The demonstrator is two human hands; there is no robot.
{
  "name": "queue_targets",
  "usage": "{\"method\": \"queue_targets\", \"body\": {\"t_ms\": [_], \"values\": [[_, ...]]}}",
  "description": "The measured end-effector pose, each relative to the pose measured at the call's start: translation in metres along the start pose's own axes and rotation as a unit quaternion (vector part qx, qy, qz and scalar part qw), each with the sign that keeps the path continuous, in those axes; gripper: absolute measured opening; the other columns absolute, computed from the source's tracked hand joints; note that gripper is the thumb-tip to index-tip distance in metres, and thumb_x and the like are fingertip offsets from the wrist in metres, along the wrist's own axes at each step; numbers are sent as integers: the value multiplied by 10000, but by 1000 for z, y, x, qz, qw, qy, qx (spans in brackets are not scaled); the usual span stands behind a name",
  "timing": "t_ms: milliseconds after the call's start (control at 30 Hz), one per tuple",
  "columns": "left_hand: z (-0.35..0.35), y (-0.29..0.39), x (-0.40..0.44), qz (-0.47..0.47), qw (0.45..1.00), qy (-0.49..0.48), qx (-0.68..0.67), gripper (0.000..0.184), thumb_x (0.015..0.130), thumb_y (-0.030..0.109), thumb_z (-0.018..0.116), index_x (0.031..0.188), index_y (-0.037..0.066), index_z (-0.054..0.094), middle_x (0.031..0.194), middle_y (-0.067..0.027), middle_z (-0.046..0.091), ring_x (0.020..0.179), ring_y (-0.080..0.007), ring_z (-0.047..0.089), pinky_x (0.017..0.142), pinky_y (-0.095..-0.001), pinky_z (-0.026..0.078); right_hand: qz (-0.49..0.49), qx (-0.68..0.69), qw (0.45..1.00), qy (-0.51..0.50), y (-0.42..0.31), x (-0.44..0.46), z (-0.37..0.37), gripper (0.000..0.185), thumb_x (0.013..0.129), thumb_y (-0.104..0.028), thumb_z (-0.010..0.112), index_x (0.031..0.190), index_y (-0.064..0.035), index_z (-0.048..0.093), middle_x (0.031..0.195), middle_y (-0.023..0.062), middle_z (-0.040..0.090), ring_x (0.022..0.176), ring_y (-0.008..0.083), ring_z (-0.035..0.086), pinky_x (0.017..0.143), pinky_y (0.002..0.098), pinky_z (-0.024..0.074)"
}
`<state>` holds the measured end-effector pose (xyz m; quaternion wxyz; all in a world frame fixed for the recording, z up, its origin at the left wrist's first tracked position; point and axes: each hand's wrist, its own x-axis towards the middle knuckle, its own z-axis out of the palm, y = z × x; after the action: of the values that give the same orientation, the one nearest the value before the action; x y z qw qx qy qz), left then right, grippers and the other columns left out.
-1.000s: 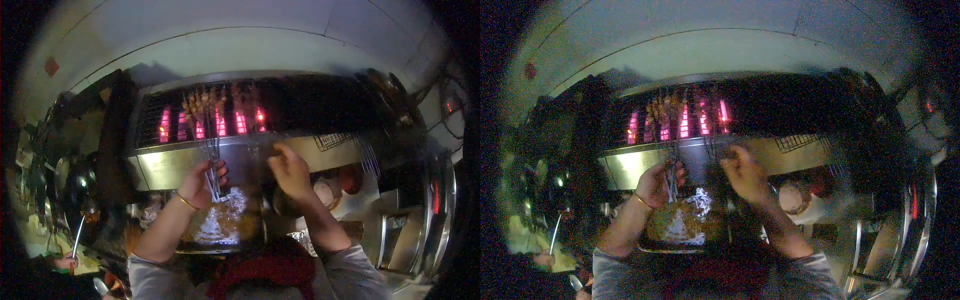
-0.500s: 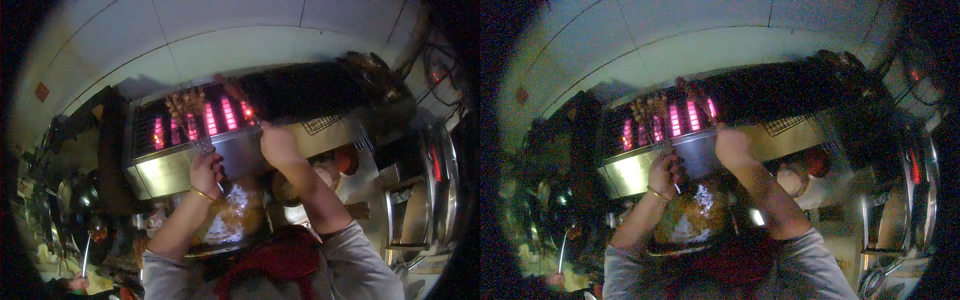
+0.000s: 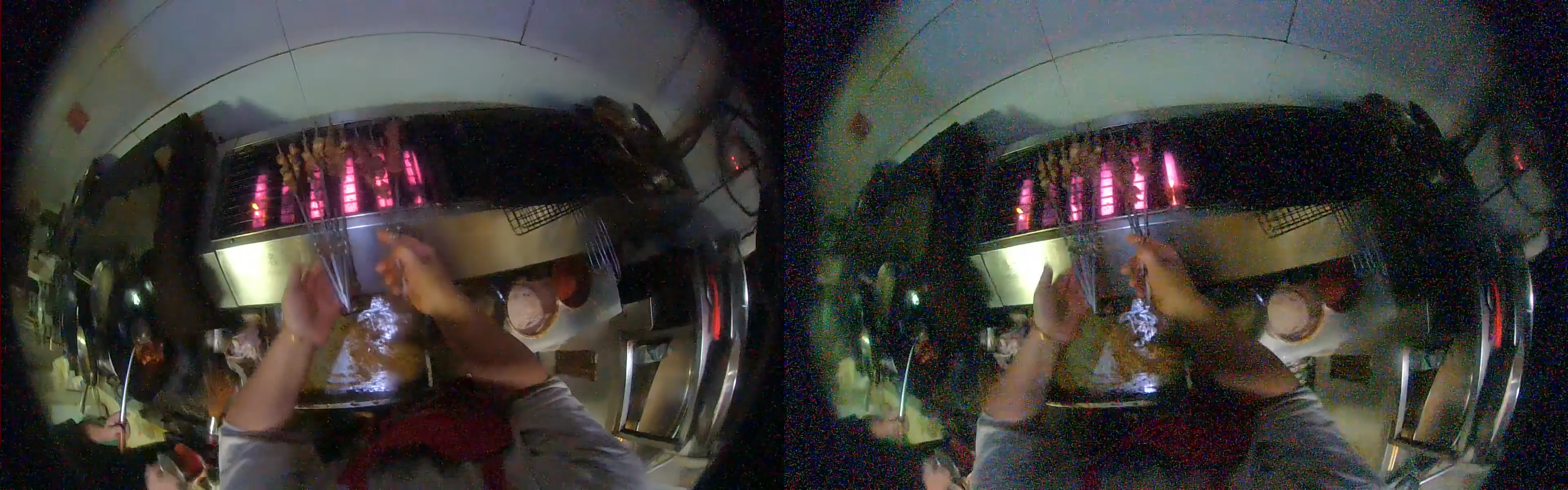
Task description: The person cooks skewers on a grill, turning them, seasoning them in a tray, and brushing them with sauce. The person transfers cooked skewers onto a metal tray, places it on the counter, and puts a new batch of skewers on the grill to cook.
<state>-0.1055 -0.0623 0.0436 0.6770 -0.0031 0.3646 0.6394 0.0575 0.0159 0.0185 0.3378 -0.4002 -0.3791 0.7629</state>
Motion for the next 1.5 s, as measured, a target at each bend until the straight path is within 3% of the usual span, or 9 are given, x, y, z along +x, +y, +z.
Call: {"method": "queue_targets", "body": {"t_ms": [67,100,333,500,833,967,1033,1300,1500], "values": [[-117,-47,1,31,978,-188,-79,436,851,441,489,1073,68,527,943,-68,601,775,-190,586,544,-263,468,4,-51,999,-17,-4,-11,-12,339,883,-227,429,1182,-76,480,746,68,588,603,116,529,508,250,436],[-150,-78,-12,68,993,-61,71,443,848,421,505,1104,60,522,991,-77,595,840,-193,585,610,-268,477,4,-74,997,-25,-4,-18,-21,334,883,-236,441,1172,-76,488,794,82,605,653,121,548,556,258,458],[46,-68,-26,193,867,77,453,522,855,330,510,1269,32,401,1235,-117,478,1167,-221,410,920,-380,371,-104,-315,939,-92,31,-96,-145,231,835,-172,527,1020,-48,587,874,102,629,790,199,604,711,283,469],[82,-39,62,-49,947,-48,313,142,881,222,449,909,113,534,732,-15,560,566,-112,457,477,-238,378,-207,-592,776,-59,47,-126,-236,203,787,-135,556,965,-53,609,847,137,615,773,298,596,694,346,470],[102,-120,-63,292,947,39,127,116,896,254,466,895,140,490,604,48,376,482,-61,335,393,-203,276,-356,-548,738,-165,25,-106,-224,188,757,-109,576,934,-58,607,889,129,587,856,311,550,727,399,440],[17,-179,-126,410,827,373,91,91,898,220,477,823,170,464,568,82,320,448,-34,276,376,-195,204,-336,-539,723,-272,45,-99,-187,213,765,-151,574,958,-66,604,929,122,587,869,321,546,760,414,438],[-47,-219,-141,399,763,468,198,105,897,218,487,815,153,479,583,80,360,462,-22,304,389,-187,219,-305,-618,686,-235,53,-90,-181,221,755,-156,587,961,-80,605,952,116,593,891,311,552,774,421,439],[-130,-273,-114,34,965,260,21,164,863,183,477,946,68,559,659,-49,569,464,-79,429,358,-191,281,-158,-840,460,-239,94,-30,-173,208,782,-109,542,981,-67,581,926,145,601,930,350,555,779,426,446],[-146,-290,-98,121,964,228,70,117,834,141,550,929,74,557,759,-57,597,557,-119,518,429,-231,404,-174,-606,752,-190,89,-34,-178,164,801,-179,589,914,-62,596,857,162,616,761,266,607,628,351,474]]}}
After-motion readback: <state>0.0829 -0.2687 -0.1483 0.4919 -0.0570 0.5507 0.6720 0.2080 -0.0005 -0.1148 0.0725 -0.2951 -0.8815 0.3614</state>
